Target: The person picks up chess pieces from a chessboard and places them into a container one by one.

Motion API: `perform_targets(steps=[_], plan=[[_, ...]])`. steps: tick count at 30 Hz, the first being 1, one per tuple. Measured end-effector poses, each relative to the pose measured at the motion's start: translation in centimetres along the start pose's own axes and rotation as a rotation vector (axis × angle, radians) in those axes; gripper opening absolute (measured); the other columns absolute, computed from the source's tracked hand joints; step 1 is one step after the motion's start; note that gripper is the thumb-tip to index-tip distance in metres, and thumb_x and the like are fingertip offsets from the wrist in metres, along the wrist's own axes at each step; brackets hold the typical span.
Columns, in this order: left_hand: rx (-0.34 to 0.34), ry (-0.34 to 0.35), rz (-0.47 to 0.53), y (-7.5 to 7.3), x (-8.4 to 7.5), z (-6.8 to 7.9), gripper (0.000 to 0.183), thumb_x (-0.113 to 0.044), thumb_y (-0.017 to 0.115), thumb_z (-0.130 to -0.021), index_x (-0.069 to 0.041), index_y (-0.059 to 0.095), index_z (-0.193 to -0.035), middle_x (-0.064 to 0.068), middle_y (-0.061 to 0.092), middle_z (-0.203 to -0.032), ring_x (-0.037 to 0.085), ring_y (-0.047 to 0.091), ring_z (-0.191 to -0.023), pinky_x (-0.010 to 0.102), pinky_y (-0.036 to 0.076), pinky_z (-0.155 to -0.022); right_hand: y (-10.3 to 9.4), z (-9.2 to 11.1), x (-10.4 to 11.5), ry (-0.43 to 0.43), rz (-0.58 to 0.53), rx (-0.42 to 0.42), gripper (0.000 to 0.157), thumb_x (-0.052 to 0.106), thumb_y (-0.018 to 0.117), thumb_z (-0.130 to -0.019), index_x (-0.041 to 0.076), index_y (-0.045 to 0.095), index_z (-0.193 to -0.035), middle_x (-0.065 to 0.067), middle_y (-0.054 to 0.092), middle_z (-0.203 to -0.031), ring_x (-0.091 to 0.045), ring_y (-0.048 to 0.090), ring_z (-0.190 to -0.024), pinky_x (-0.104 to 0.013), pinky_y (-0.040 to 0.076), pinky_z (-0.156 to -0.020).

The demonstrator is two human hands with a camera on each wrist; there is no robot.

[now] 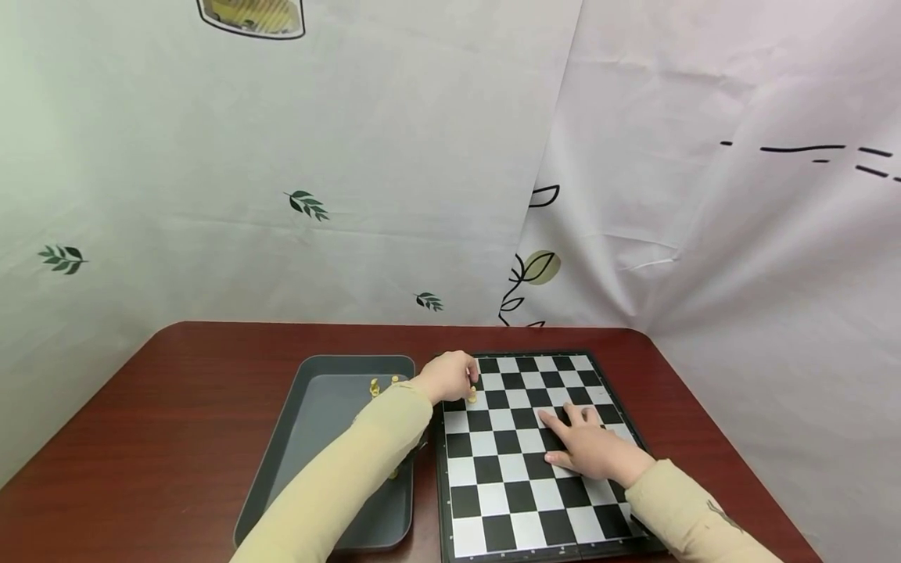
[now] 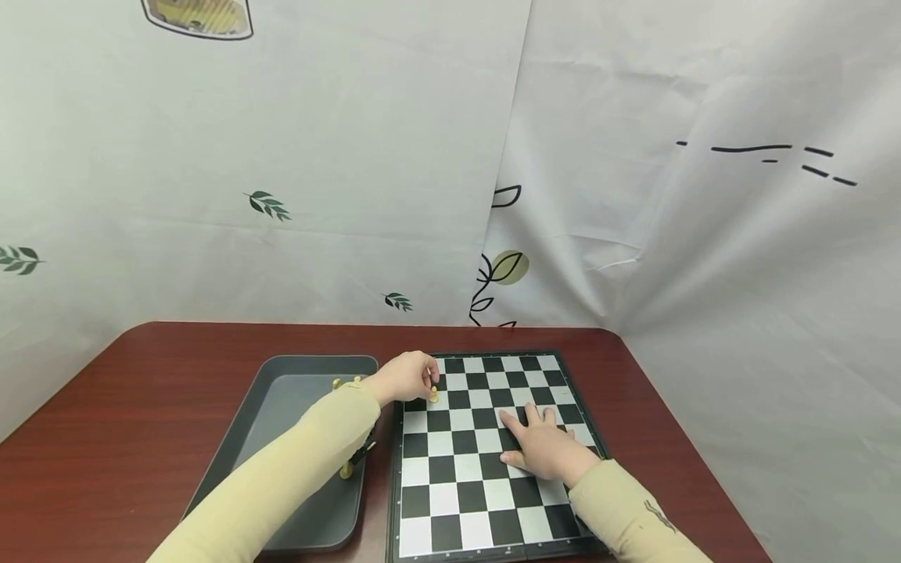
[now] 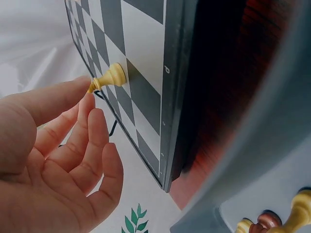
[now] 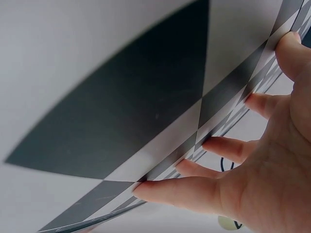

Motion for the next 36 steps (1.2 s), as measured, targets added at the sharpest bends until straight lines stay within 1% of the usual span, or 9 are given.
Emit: perform_targets(steps=[4,9,14,21,30,36], plan=[[-0.003,-0.001,-0.035,0.03,0.01,-0.12,0.013,-0.006,0.074,-0.078,-0.011,0.062,-0.077,-0.002,0.057,-0.072,0.014,0.045,-0.061,0.027,0.039,-0.059,0.01,0.01,0.02,0.000,0.003,-0.004,0.066,0.046,0.060,-0.087,0.014,0.041,-0.142,-0.028,0.033,-0.140,-0.050,0.034,-0.123,-0.069,0.040,-0.081],[0.001,-0.006,-0.046,0.01,0.08,-0.21,0.015,-0.006,0.072,-0.080,-0.012,0.062,-0.071,-0.002,0.058,-0.071,0.014,0.046,-0.061,0.027,0.038,-0.059,0.00,0.00,0.04,-0.003,-0.006,-0.005,0.066,0.045,0.060,-0.087,0.013,0.041,-0.142,-0.029,0.033,-0.141,-0.051,0.033,-0.123,-0.070,0.040,-0.081],[-0.003,-0.004,-0.057,-0.12,0.01,-0.27,0.017,-0.006,0.070,-0.081,-0.013,0.061,-0.069,-0.003,0.059,-0.071,0.014,0.047,-0.061,0.027,0.039,-0.058,-0.03,-0.02,0.04,-0.007,-0.005,-0.007,0.066,0.045,0.060,-0.087,0.014,0.041,-0.142,-0.028,0.033,-0.141,-0.050,0.033,-0.123,-0.070,0.040,-0.081],[0.011,-0.010,-0.081,-0.10,-0.12,-0.44,0.021,-0.004,0.068,-0.082,-0.013,0.061,-0.065,-0.003,0.059,-0.069,0.013,0.046,-0.059,0.026,0.038,-0.056,-0.09,-0.03,0.06,-0.003,-0.006,-0.004,0.066,0.045,0.059,-0.087,0.014,0.041,-0.142,-0.029,0.033,-0.141,-0.051,0.033,-0.124,-0.070,0.039,-0.081],[0.021,-0.012,-0.090,0.20,-0.06,-0.45,0.022,-0.006,0.068,-0.082,-0.014,0.061,-0.064,-0.005,0.058,-0.068,0.013,0.046,-0.059,0.026,0.038,-0.054,0.04,-0.02,-0.04,0.003,0.007,0.000,0.066,0.046,0.059,-0.088,0.015,0.040,-0.142,-0.028,0.033,-0.141,-0.050,0.033,-0.124,-0.069,0.040,-0.082],[0.023,-0.012,-0.077,0.20,-0.09,-0.43,0.021,-0.004,0.068,-0.082,-0.014,0.062,-0.064,-0.004,0.059,-0.068,0.013,0.046,-0.059,0.026,0.038,-0.054,0.16,0.00,-0.07,0.011,-0.001,0.006,0.066,0.046,0.059,-0.088,0.014,0.040,-0.143,-0.028,0.032,-0.142,-0.050,0.032,-0.125,-0.070,0.038,-0.083]])
Point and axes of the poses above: each hand's wrist, its own z-axis away from the middle knuckle, its own y-axis out of the palm, x = y × z, the point moved 9 cm from there along -z, towards the middle knuckle
